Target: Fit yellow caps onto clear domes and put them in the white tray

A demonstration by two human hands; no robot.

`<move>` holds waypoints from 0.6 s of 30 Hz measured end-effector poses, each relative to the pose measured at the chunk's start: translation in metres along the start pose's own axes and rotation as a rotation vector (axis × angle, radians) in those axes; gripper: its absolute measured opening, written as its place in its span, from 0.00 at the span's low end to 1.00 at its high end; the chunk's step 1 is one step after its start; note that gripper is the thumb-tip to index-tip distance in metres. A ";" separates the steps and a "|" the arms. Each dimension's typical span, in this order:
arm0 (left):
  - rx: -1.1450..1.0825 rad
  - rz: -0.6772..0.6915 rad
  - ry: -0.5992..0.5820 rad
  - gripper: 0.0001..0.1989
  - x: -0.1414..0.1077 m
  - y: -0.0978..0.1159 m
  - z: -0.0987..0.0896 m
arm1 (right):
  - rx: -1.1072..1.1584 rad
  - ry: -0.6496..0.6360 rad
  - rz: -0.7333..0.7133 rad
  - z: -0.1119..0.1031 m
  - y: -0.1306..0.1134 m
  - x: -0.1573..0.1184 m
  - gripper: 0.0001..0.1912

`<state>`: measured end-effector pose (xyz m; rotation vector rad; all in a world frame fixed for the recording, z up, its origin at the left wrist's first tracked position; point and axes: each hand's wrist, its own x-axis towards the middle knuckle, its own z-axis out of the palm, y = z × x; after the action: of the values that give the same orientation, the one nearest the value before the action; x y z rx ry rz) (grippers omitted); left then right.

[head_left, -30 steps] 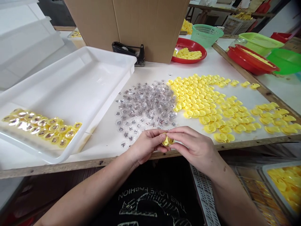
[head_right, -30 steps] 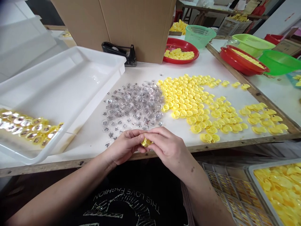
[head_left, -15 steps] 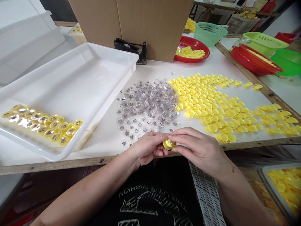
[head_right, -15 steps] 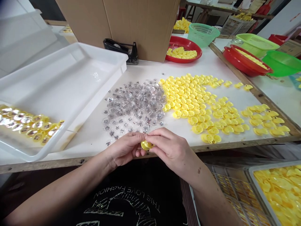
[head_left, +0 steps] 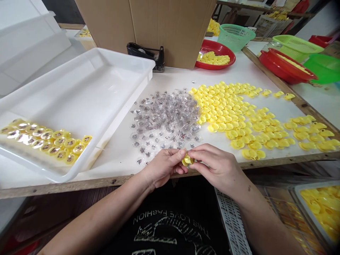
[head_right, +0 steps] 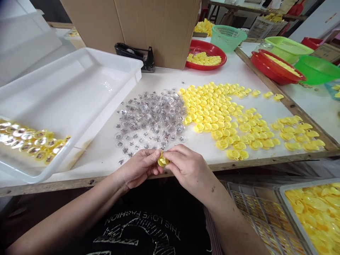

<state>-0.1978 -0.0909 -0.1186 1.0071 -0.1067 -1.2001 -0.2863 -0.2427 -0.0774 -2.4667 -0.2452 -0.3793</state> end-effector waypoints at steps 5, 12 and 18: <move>0.318 0.180 0.007 0.20 -0.006 0.003 0.000 | -0.027 0.066 0.018 0.016 0.000 -0.003 0.14; 0.725 0.293 0.139 0.13 -0.013 0.013 -0.001 | 0.105 0.190 0.115 0.022 0.003 -0.005 0.14; 0.973 0.455 0.211 0.08 -0.018 0.016 -0.002 | 0.460 0.082 0.343 0.022 0.011 -0.007 0.09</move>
<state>-0.1931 -0.0748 -0.1012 1.8206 -0.7636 -0.5781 -0.2858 -0.2387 -0.1023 -1.9858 0.1164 -0.2421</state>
